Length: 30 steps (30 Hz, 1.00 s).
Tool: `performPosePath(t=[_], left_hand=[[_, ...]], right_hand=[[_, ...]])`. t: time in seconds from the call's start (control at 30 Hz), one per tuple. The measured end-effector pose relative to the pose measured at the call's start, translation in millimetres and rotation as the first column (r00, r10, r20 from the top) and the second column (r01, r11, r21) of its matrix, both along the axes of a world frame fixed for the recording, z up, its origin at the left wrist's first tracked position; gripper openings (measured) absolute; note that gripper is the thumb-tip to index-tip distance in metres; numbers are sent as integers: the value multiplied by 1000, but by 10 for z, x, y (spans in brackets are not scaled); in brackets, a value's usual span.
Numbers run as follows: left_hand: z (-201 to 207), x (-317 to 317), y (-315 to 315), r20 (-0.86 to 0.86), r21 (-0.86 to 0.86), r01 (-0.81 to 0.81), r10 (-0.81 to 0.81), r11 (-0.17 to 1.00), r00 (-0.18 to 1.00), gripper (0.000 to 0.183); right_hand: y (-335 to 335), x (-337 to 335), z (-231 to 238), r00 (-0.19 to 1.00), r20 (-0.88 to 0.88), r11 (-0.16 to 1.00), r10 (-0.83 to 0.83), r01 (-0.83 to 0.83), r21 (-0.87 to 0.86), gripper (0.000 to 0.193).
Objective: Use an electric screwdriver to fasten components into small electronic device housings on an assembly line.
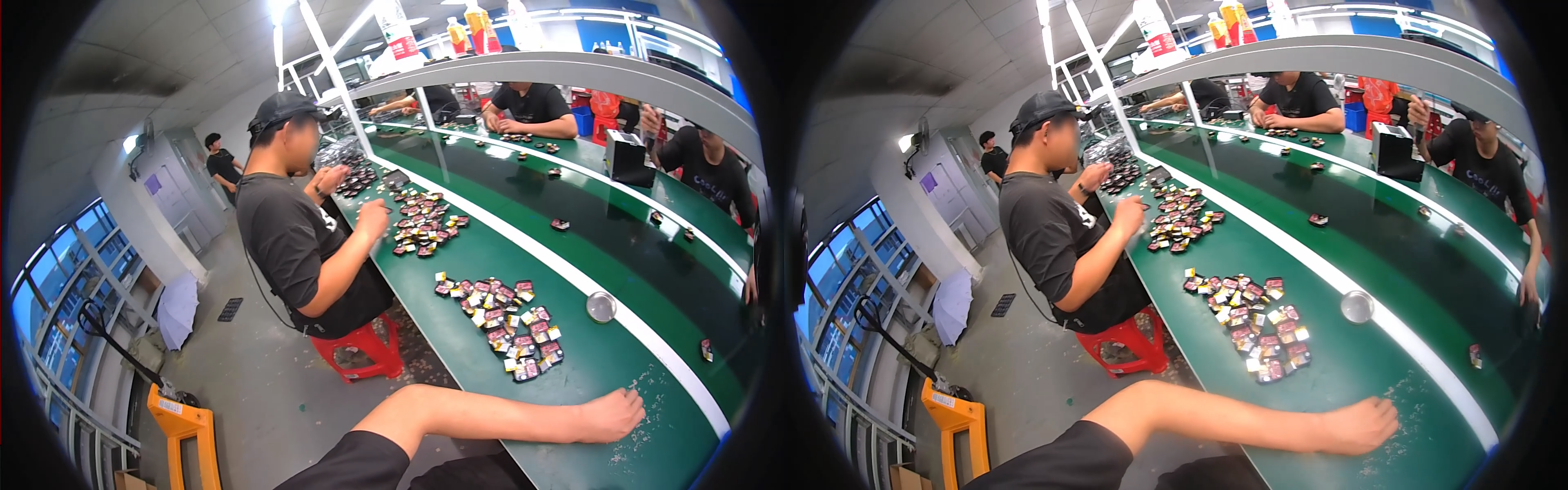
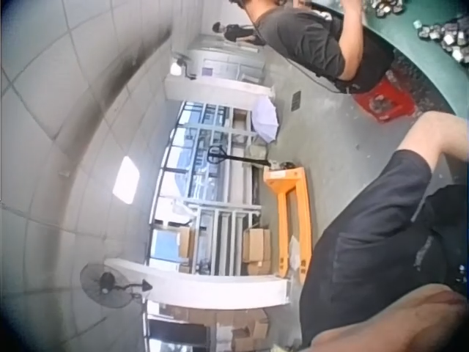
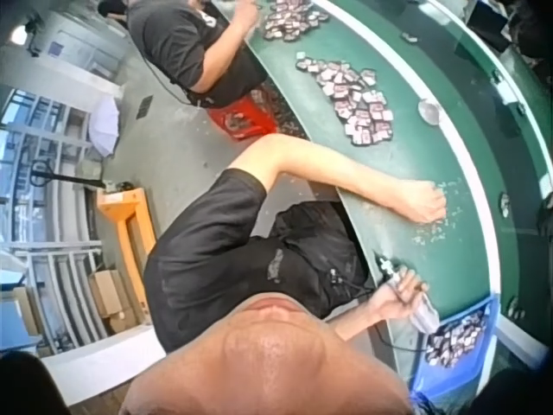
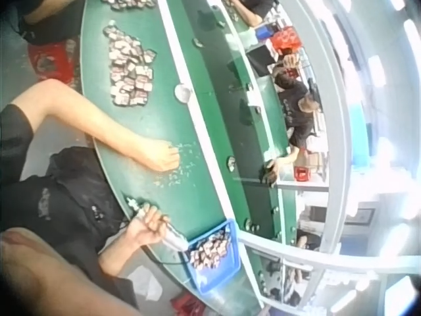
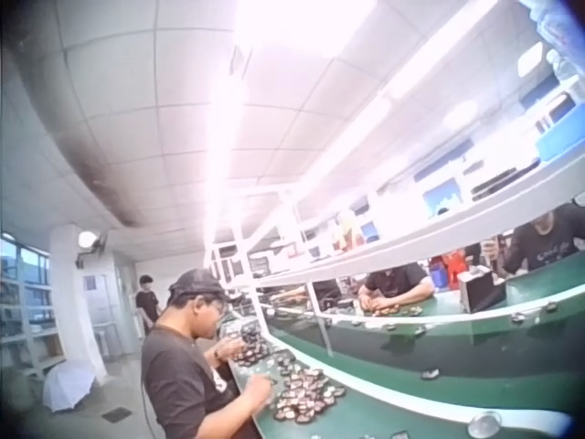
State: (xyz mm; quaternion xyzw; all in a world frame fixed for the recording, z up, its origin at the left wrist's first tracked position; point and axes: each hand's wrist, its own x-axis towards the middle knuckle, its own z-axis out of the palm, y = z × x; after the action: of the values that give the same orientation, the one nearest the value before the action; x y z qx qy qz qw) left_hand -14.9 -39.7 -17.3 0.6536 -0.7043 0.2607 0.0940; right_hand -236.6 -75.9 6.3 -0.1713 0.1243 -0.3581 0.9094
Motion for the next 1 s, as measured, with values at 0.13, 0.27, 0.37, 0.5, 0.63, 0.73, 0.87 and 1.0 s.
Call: performPosePath(t=[0.13,0.27,0.37,0.5,0.63,0.73,0.87,1.0], left_hand=[[29,96,-27,-198,43,-34,42,999,979,18],[-39,98,-78,-185,6,-38,39,999,982,15],[-69,-1,-71,-167,-59,-30,20,998,986,13],[-59,-26,-12,-185,-62,12,-23,998,982,11],[-62,34,20,-234,-84,44,-63,995,970,10],[-79,40,31,-305,-131,39,-78,991,949,10],[-1,38,138,-539,-138,92,-153,986,828,9],[138,-60,178,-743,-180,93,-198,979,639,7]], right_hand=[[13,11,4,1000,9,1000,0,0,-19,15],[11,16,10,1000,-6,1000,5,-5,-30,15],[5,8,3,1000,-12,1000,-7,7,-26,15],[11,10,37,1000,-13,1000,-6,6,-14,15],[12,16,32,1000,-9,1000,-6,6,-20,15],[16,14,20,1000,-7,1000,-5,5,-23,15],[47,26,17,1000,-19,1000,-11,10,-27,15],[32,24,20,999,-30,1000,-18,17,-26,15]])
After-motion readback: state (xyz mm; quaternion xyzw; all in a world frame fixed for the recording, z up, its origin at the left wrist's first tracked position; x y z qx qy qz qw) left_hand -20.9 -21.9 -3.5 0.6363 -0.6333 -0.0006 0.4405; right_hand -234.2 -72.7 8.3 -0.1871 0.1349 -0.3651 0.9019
